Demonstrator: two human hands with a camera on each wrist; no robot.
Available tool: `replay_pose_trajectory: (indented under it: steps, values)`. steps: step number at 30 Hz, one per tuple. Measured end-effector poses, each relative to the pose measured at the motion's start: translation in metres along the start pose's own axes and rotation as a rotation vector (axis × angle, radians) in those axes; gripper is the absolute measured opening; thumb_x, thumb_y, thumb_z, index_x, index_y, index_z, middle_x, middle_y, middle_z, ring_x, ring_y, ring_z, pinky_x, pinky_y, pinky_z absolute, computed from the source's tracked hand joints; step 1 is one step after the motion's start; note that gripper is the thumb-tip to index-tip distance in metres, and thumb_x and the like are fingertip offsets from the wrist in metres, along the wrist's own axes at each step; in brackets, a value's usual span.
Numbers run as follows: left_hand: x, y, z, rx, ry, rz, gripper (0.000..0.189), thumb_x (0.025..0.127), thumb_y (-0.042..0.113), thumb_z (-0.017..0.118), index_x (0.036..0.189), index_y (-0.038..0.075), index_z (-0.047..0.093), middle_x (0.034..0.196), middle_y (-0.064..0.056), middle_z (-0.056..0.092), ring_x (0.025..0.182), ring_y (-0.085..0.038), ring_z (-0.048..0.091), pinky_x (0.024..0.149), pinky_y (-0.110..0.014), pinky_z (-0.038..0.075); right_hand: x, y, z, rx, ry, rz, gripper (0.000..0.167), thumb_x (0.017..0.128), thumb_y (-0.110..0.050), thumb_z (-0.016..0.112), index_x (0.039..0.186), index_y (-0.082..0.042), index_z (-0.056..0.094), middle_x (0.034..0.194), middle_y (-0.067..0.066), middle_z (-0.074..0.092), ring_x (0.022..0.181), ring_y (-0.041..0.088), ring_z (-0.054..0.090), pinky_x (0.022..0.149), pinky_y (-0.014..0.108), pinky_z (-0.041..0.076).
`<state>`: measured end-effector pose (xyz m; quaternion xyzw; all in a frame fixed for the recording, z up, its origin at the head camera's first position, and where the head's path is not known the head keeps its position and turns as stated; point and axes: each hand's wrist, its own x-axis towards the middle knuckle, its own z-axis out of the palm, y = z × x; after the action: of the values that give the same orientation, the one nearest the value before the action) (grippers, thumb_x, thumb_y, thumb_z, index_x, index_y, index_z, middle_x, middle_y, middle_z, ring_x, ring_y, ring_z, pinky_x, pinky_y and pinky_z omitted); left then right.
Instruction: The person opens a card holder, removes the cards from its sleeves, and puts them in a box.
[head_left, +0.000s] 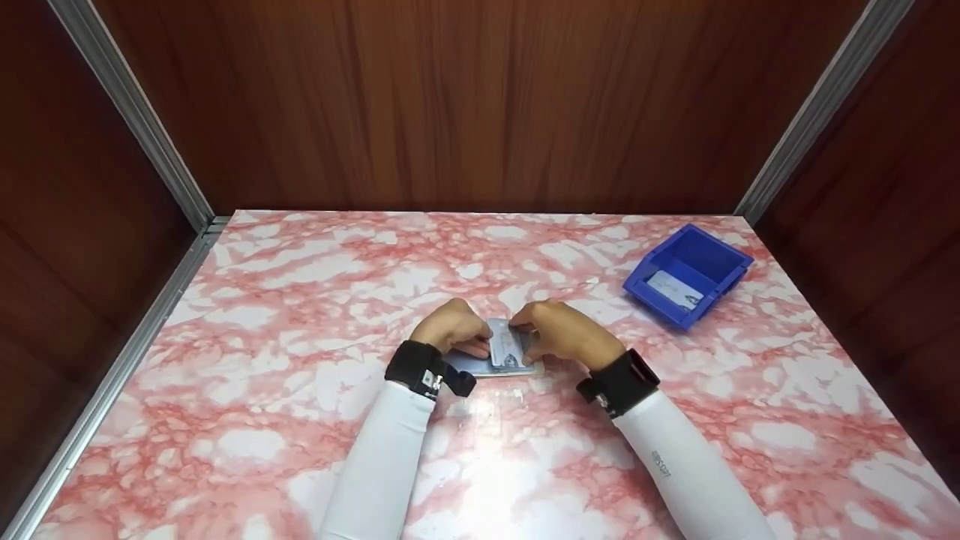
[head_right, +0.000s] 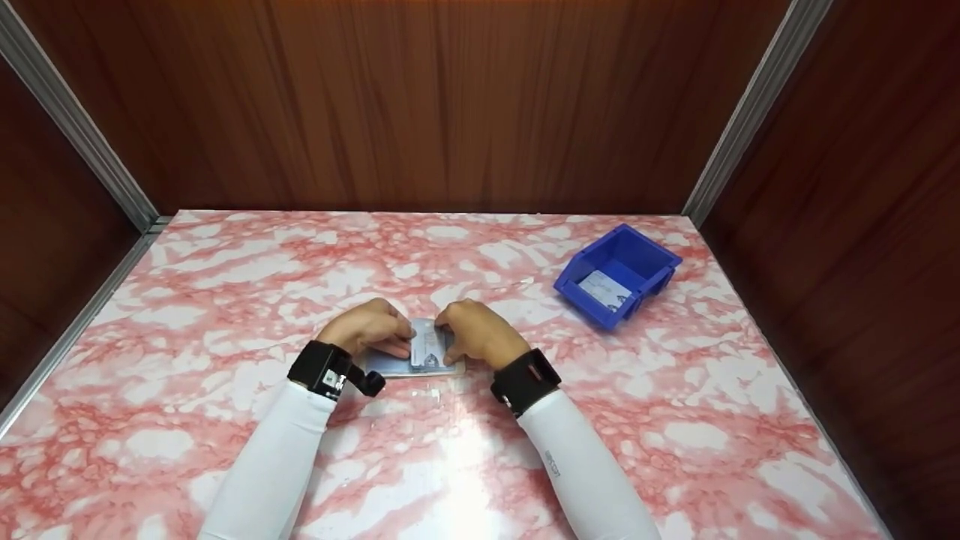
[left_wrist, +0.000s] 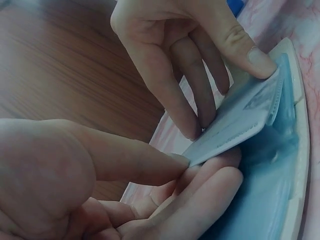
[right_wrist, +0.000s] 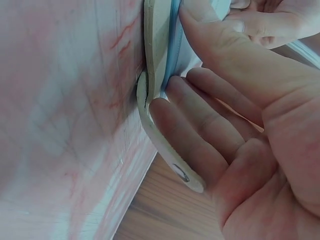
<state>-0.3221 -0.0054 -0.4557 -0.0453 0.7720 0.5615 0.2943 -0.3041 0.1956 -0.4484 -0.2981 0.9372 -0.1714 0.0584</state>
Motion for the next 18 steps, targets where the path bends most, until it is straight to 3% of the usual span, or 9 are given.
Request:
replay_pose_trajectory:
  steps: [18]
  values:
    - [-0.0025,-0.0021,-0.0089,0.042,0.028,0.000,0.015,0.078,0.002,0.065,0.089,-0.007,0.062,0.079,-0.017,0.070,0.064,-0.024,0.070,0.065,-0.032,0.059,0.0025,0.0004,0.0009,0.007,-0.025,0.025,0.058,0.060,-0.008,0.083,0.115,-0.011,0.066,0.110,0.005,0.068,0.099,0.018,0.063,0.087,0.035,0.052]
